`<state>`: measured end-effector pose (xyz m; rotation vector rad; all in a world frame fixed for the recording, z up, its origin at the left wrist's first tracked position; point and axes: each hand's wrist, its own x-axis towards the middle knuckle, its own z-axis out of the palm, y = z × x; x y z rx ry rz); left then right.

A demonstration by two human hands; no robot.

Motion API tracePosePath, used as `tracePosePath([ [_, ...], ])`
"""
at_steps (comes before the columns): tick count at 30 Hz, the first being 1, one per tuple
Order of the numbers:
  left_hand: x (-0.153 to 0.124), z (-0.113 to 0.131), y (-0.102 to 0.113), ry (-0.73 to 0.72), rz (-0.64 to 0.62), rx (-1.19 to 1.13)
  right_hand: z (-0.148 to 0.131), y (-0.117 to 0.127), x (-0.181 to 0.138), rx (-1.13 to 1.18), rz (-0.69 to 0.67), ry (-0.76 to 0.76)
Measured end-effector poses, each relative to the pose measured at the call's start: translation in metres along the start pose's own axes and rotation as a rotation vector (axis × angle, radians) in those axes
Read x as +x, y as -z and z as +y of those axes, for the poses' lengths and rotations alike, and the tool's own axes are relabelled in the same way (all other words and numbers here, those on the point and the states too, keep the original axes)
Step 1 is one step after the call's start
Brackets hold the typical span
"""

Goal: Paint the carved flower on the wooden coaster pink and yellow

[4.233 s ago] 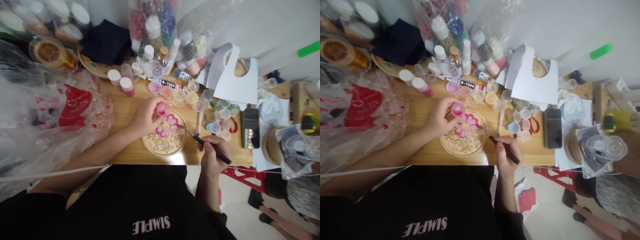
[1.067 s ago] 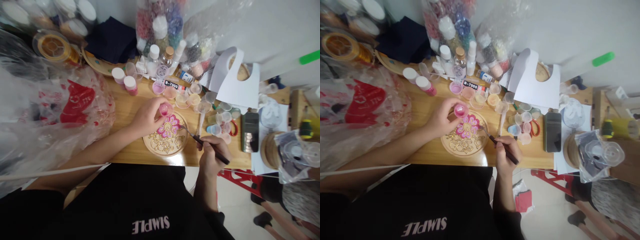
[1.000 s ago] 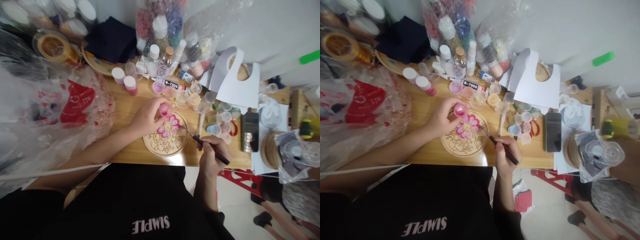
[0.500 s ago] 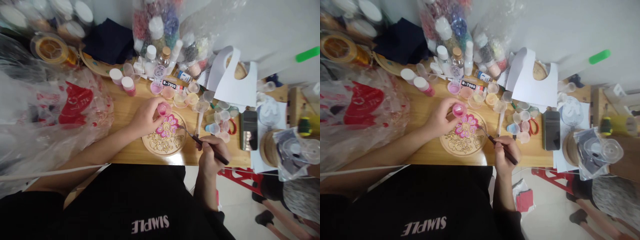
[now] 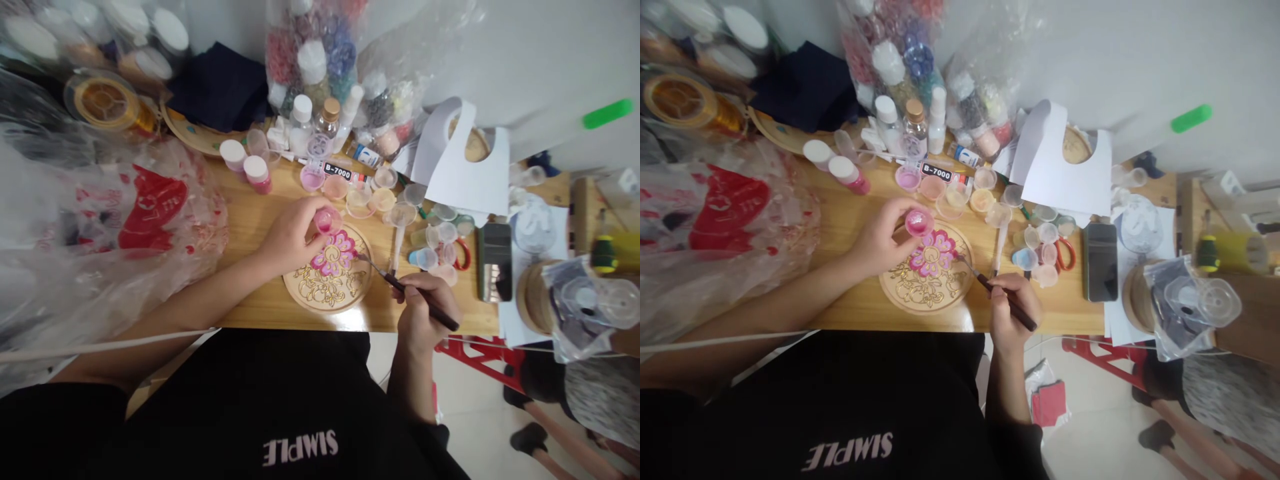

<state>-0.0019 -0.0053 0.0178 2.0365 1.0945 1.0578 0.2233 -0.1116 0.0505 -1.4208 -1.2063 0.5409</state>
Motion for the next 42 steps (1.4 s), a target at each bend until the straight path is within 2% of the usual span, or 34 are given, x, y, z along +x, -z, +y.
tracePosePath([
  [25, -0.0017, -0.0022, 0.0000, -0.008, 0.009, 0.008, 0.0023, 0.0020, -0.0009, -0.012, -0.018, -0.005],
  [34, -0.0005, 0.0009, 0.0008, 0.031, -0.003, 0.016, -0.0008, 0.0014, -0.0012, -0.072, -0.015, -0.018],
  [42, -0.0008, -0.0004, 0.0007, 0.043, -0.007, -0.001, 0.0003, 0.0012, -0.0018, -0.030, -0.027, -0.001],
])
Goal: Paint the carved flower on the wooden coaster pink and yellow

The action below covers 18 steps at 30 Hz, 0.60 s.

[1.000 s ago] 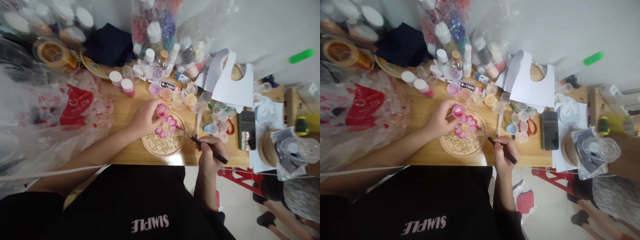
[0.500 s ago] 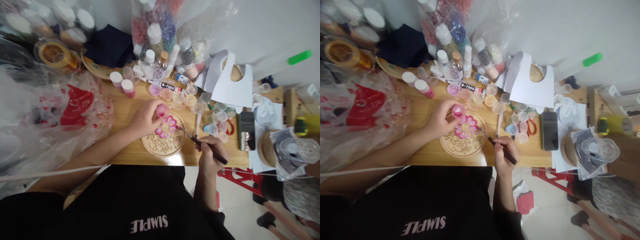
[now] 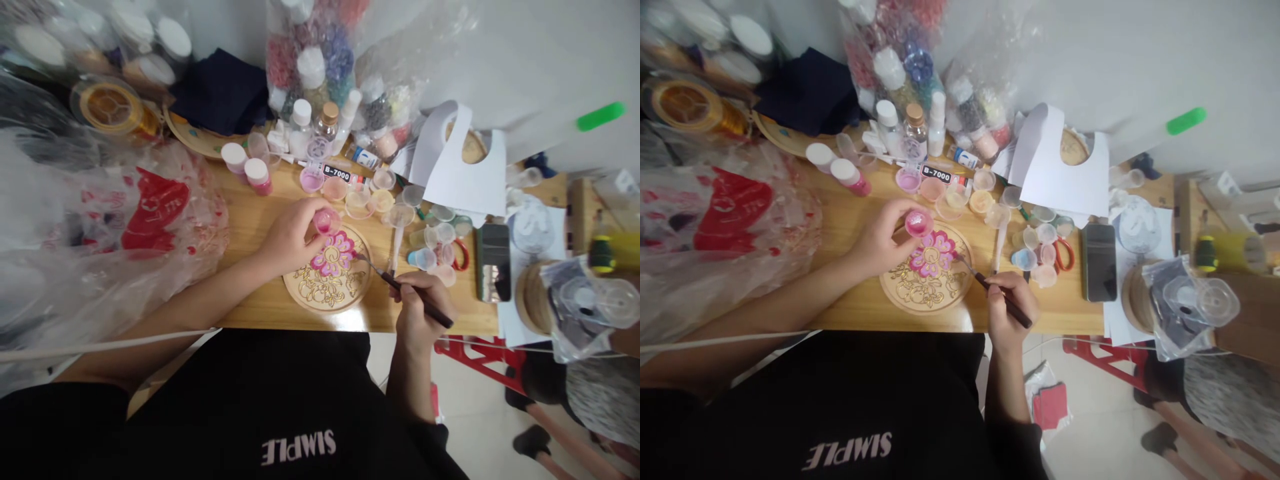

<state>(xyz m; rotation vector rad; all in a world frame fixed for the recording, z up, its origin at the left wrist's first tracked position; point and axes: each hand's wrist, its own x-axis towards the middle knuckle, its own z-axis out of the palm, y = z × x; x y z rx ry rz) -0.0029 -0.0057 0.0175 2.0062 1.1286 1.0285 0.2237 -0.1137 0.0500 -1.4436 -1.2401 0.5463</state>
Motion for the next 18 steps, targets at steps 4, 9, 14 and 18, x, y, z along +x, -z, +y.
tracePosePath([
  [4, 0.0003, 0.0004, 0.0001, -0.025, 0.001, 0.007, -0.0004, -0.0007, 0.0008, -0.012, 0.001, 0.001],
  [9, 0.0003, 0.0013, 0.0001, -0.013, 0.006, 0.000, -0.0036, -0.0012, 0.0012, -0.033, 0.000, -0.005],
  [14, 0.0000, -0.0001, -0.0005, -0.022, 0.012, -0.008, -0.0051, -0.0018, 0.0010, -0.032, 0.004, 0.002],
  [18, -0.0001, -0.0011, -0.0004, -0.023, 0.005, 0.001, -0.0050, -0.0026, 0.0008, -0.039, 0.005, -0.002],
])
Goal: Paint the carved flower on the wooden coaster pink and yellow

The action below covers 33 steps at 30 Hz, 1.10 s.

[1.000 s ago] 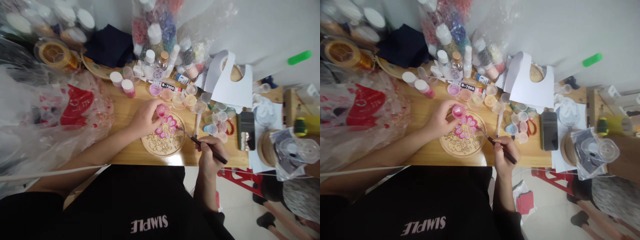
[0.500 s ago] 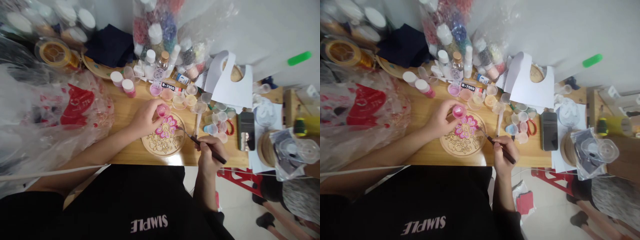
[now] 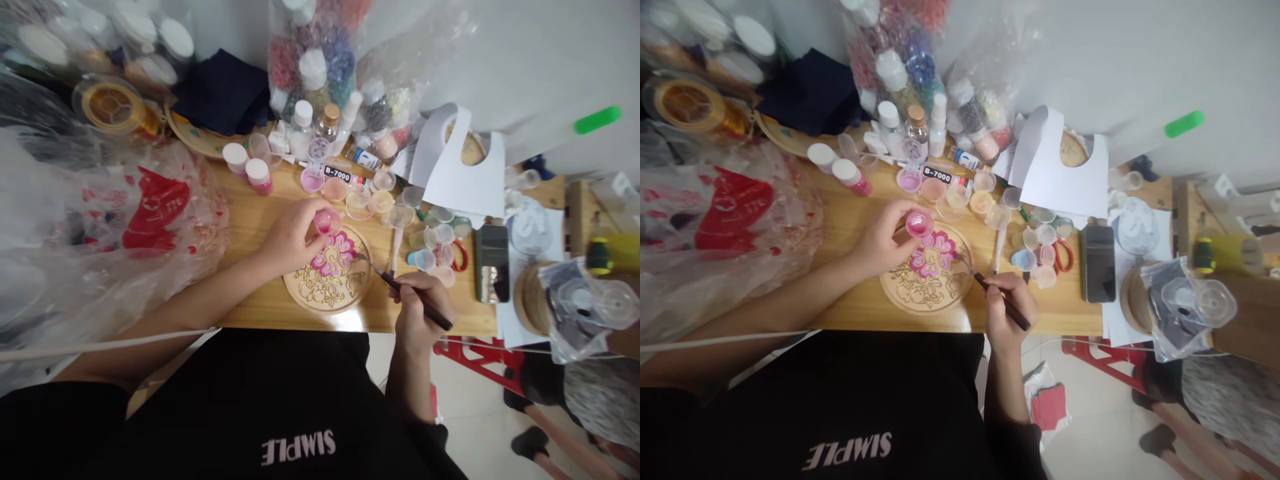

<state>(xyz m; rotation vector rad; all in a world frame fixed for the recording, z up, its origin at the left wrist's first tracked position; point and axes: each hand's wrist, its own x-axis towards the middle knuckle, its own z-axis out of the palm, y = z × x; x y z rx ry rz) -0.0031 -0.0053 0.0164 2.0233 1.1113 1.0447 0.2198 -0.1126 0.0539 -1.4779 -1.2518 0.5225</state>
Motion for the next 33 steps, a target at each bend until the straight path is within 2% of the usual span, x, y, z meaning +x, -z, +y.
tracePosePath([
  [24, 0.0010, 0.0019, 0.0001, -0.030, 0.008, 0.002, -0.0040, 0.0021, -0.0004, -0.035, 0.021, -0.011],
  [33, 0.0003, 0.0014, -0.0001, 0.015, -0.011, 0.007, -0.0060, 0.0025, -0.0003, -0.021, 0.021, 0.011],
])
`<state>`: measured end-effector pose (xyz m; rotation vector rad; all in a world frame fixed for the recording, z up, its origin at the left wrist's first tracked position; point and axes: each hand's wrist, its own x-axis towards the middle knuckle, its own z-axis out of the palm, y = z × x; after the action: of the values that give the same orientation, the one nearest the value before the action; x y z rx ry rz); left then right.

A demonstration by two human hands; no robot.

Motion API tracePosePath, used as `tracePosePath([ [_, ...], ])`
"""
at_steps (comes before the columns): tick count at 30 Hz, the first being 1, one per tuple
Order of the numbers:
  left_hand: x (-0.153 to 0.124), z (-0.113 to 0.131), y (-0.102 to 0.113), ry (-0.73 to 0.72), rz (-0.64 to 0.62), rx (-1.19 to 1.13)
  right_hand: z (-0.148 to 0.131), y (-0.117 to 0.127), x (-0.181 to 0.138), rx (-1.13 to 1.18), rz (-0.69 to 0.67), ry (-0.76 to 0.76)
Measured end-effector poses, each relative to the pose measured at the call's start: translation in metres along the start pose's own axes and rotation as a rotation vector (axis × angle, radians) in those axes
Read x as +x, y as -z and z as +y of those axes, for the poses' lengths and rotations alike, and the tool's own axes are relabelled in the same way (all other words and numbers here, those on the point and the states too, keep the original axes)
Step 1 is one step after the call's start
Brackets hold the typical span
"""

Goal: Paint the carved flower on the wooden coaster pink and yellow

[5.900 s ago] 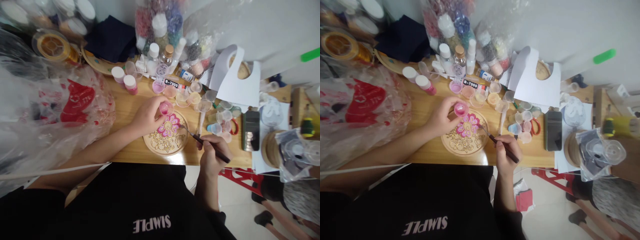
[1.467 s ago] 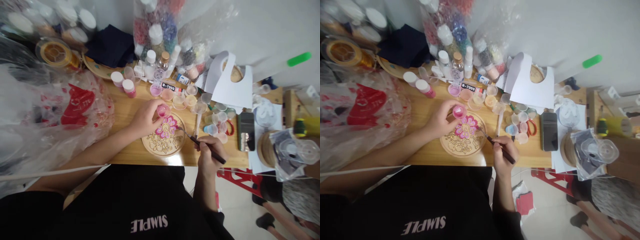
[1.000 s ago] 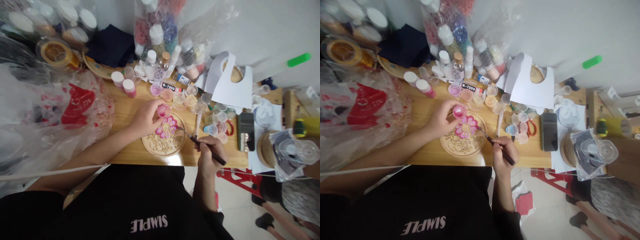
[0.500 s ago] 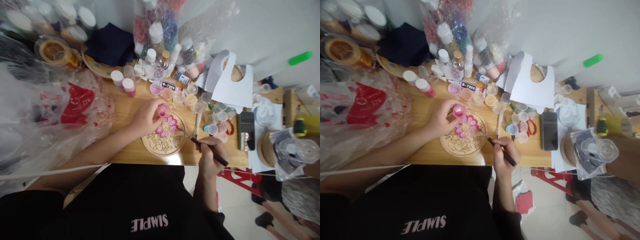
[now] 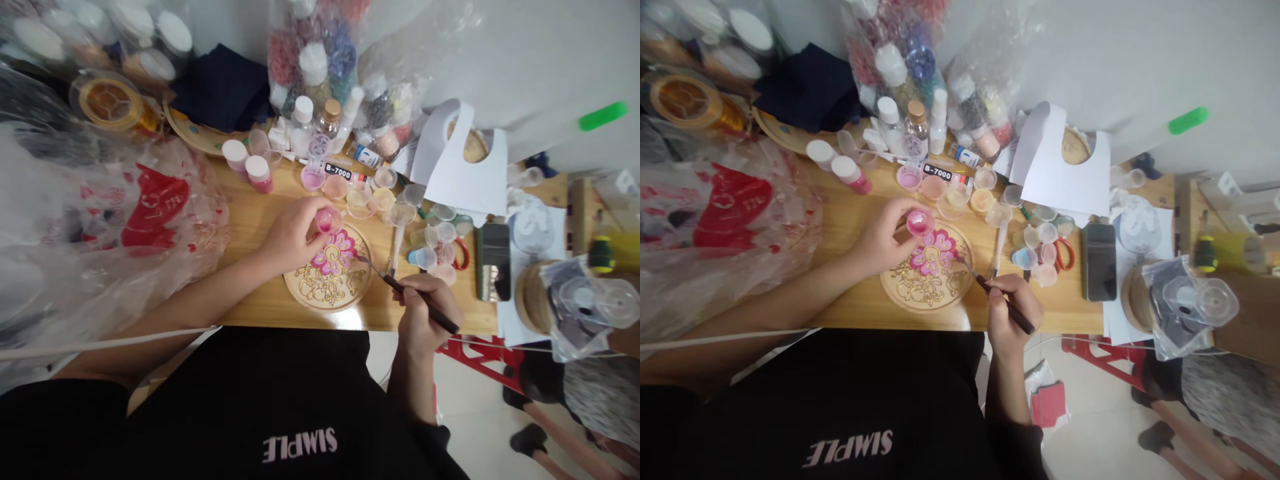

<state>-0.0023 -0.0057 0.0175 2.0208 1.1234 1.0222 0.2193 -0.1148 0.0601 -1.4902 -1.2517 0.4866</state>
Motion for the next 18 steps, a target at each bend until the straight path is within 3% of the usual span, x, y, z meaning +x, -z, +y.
tracePosePath([
  [18, -0.0005, -0.0009, -0.0018, -0.013, 0.005, -0.038, 0.0026, -0.0018, -0.0008, 0.067, 0.016, -0.016],
])
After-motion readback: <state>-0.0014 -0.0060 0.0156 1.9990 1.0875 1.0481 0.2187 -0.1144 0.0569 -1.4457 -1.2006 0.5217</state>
